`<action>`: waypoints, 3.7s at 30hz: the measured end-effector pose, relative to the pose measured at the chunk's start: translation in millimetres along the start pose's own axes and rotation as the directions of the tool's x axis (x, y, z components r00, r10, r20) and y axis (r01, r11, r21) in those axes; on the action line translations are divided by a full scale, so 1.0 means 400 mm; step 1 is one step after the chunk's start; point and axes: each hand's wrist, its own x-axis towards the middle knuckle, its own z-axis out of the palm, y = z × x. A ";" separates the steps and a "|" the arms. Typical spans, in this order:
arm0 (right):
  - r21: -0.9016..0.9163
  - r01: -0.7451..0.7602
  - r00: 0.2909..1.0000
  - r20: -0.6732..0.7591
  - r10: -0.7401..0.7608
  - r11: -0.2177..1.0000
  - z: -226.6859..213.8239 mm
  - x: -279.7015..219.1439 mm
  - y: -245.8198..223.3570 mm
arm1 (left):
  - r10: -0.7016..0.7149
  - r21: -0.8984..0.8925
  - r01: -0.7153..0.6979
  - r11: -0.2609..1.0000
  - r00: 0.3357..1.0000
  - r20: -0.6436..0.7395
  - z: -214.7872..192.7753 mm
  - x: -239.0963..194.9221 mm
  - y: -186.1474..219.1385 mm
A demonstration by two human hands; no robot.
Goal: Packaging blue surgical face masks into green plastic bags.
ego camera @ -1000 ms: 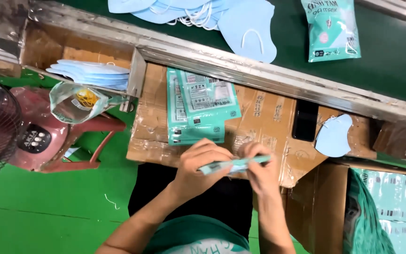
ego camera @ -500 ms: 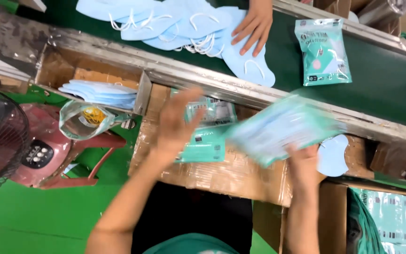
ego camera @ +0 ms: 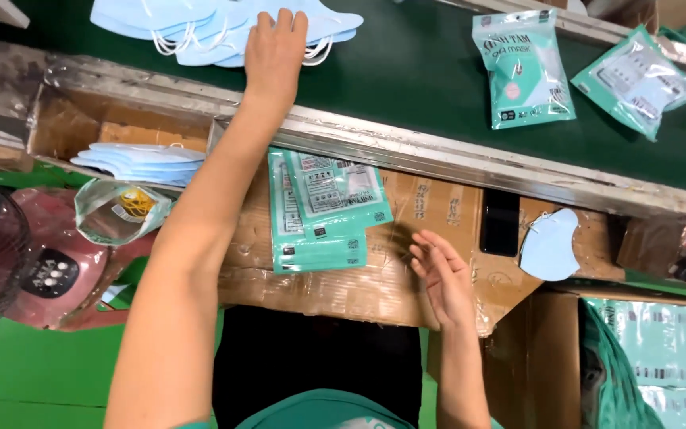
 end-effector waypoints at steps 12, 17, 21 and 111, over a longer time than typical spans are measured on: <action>-0.773 0.623 0.662 0.435 -0.610 0.125 0.041 -0.096 -0.158 | 0.483 -0.886 -0.346 0.309 0.859 -0.167 -0.557 -0.303 0.429; -0.830 0.362 0.889 0.172 -0.424 0.423 -0.076 -0.142 -0.102 | 0.308 -0.985 -0.089 0.150 0.951 -0.039 -0.521 -0.363 0.452; -0.769 0.421 0.893 0.257 -0.370 0.481 -0.026 -0.131 -0.103 | 0.286 -0.940 0.230 0.252 0.910 0.299 -0.381 -0.483 0.525; -0.205 0.977 0.213 0.936 -0.279 0.060 0.885 0.173 0.032 | -0.228 -0.361 0.350 -0.864 0.369 0.901 -0.545 -0.924 0.161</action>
